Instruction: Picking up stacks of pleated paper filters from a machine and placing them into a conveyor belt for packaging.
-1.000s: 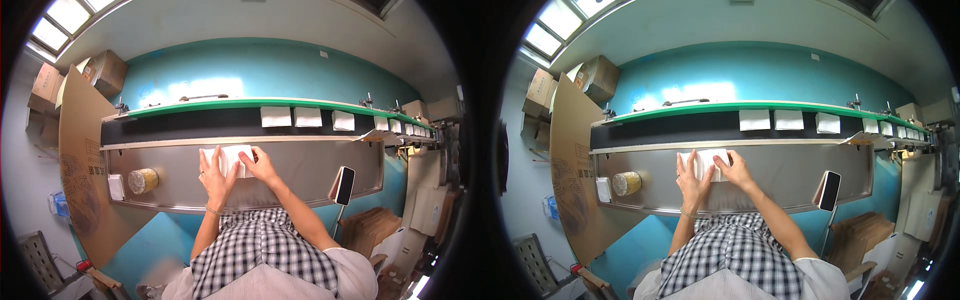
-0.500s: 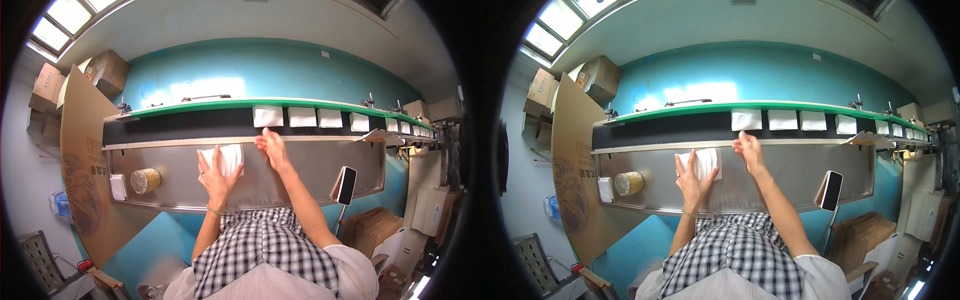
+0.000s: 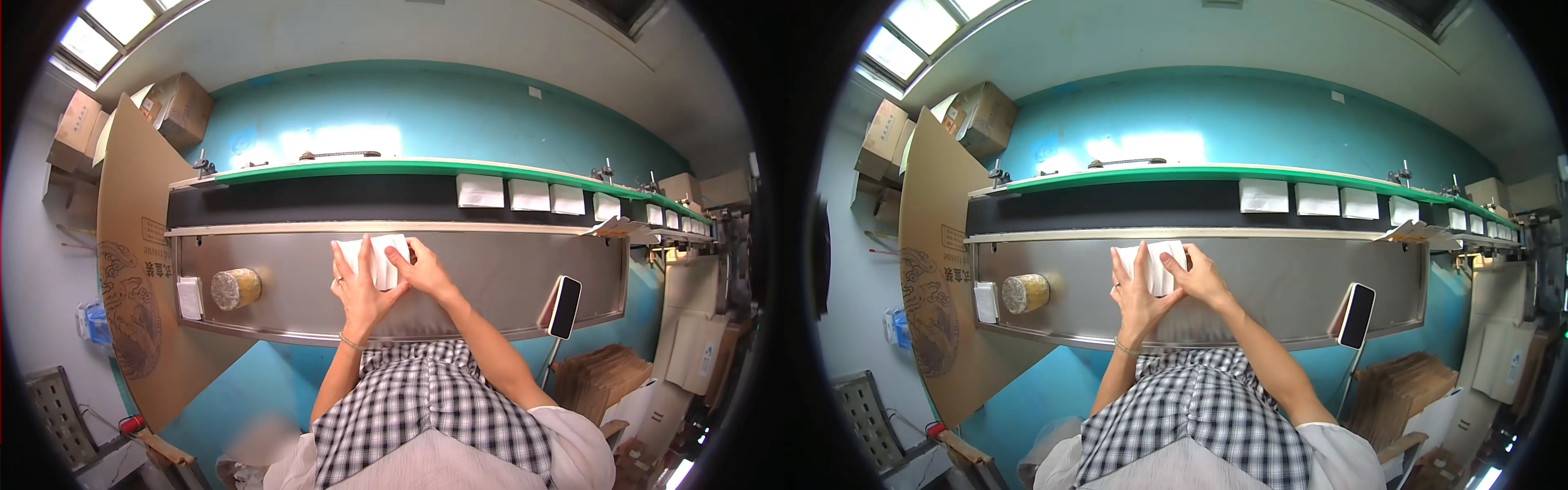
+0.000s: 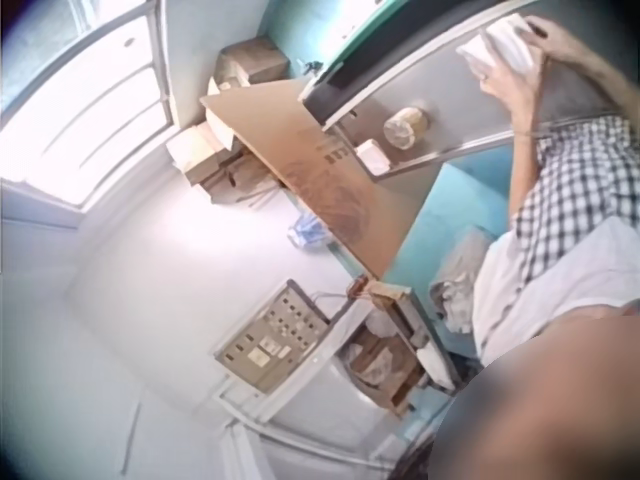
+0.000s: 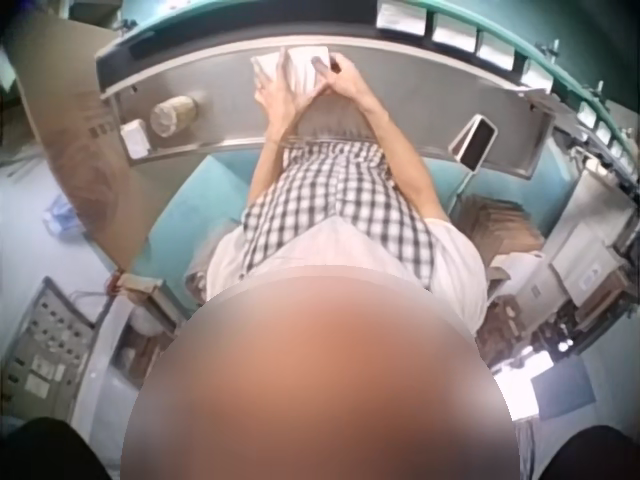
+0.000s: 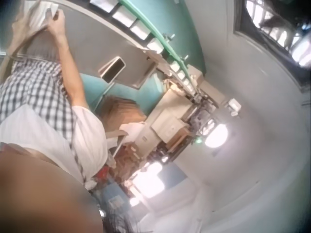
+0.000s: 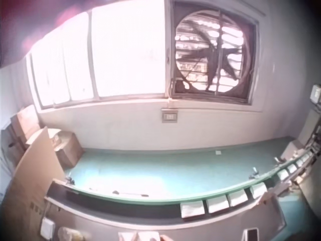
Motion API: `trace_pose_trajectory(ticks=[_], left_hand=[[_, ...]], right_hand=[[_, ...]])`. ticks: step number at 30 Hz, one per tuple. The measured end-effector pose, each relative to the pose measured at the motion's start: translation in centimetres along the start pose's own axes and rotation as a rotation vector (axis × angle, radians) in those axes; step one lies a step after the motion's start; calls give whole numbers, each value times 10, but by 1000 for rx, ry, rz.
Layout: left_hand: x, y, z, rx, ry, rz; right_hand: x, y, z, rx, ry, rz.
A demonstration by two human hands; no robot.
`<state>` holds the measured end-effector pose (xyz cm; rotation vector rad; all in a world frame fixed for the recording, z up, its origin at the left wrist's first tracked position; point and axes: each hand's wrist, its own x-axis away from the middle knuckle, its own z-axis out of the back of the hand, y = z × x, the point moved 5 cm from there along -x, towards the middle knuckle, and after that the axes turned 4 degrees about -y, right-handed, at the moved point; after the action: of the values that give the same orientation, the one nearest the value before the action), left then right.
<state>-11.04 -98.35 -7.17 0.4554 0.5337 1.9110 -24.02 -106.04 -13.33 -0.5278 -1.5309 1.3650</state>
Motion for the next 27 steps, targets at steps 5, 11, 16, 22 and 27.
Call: trace_pose_trajectory(ticks=[5, 11, 16, 22, 27], left_hand=[[-3, -3, -1, 55, 13, 57], [-4, -1, 2, 109, -84, -2], [-5, 2, 0, 84, -51, 37], [-5, -2, -4, 49, -34, 46], [-5, 1, -3, 71, -29, 42]], right_hand=[[-4, 13, 0, -207, 20, 21], [2, -6, 7, 9, 23, 50], [-4, 24, 6, -224, 76, 10], [5, 42, 30, -169, -91, -128], [-24, 40, 72, -682, 301, -30]])
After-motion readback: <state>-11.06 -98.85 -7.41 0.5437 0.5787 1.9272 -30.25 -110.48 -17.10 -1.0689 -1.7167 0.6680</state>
